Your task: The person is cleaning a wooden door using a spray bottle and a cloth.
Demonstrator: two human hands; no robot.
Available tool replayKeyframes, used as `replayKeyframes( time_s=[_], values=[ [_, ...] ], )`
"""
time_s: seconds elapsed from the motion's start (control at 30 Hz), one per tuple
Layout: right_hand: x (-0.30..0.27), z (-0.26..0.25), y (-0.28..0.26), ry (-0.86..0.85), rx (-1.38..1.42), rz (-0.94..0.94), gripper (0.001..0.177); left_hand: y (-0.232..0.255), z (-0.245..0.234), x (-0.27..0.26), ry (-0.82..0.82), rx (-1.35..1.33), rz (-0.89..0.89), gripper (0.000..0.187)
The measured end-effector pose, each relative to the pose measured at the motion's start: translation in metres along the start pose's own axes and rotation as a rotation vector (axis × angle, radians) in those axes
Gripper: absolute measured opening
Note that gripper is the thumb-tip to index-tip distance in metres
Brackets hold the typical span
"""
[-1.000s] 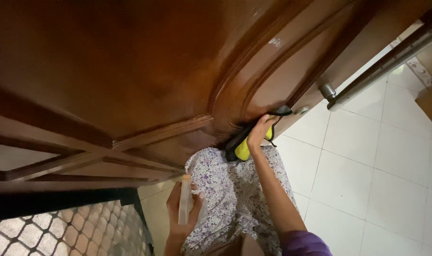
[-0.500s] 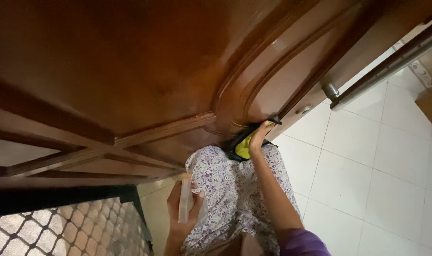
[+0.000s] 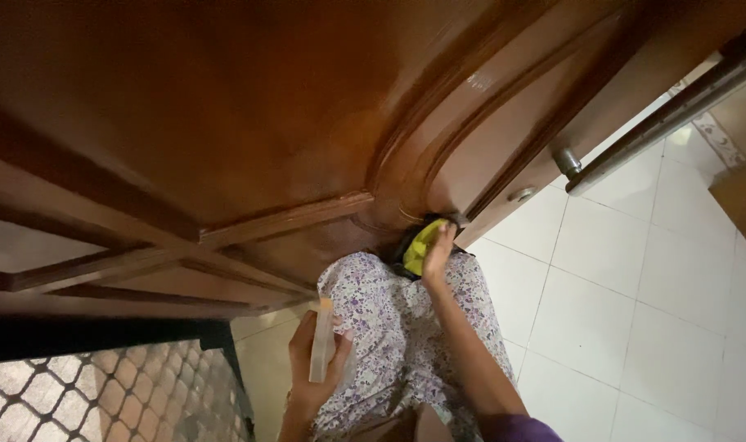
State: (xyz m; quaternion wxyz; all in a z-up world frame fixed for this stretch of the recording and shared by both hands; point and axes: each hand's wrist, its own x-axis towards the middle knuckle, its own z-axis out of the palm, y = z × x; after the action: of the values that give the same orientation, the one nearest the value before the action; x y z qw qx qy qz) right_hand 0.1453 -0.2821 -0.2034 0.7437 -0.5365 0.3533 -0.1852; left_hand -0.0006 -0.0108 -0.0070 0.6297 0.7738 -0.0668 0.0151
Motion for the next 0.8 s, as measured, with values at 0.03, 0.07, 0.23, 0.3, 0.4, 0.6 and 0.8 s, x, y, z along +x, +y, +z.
replayKeyframes(
  time_s=[0.03,0.07,0.23,0.3,0.4,0.6,0.8],
  values=[
    [-0.005,0.003,0.009,-0.003,0.0,-0.001,0.088,0.001,0.0,-0.001,0.003,0.0,0.001,0.023],
    [-0.011,0.007,0.018,-0.036,-0.071,-0.106,0.088,0.002,-0.001,-0.001,0.003,0.045,-0.023,0.023],
    [-0.052,0.034,0.014,-0.212,-0.297,-0.256,0.083,0.018,-0.004,0.001,0.003,0.022,-0.016,0.021],
    [-0.062,0.05,0.004,-0.325,-0.438,-0.671,0.073,0.015,-0.007,0.0,0.017,0.064,-0.013,0.021],
    [-0.068,0.064,-0.004,-0.298,-0.399,-0.659,0.066,0.015,-0.013,-0.004,0.027,0.043,0.046,0.023],
    [-0.076,0.045,-0.042,-0.294,-0.724,-0.714,0.048,0.007,-0.019,-0.008,0.042,-0.055,-0.048,0.023],
    [-0.076,0.047,-0.063,-0.365,-0.569,-1.146,0.042,0.008,-0.008,-0.008,0.051,0.002,0.008,0.022]
  ],
)
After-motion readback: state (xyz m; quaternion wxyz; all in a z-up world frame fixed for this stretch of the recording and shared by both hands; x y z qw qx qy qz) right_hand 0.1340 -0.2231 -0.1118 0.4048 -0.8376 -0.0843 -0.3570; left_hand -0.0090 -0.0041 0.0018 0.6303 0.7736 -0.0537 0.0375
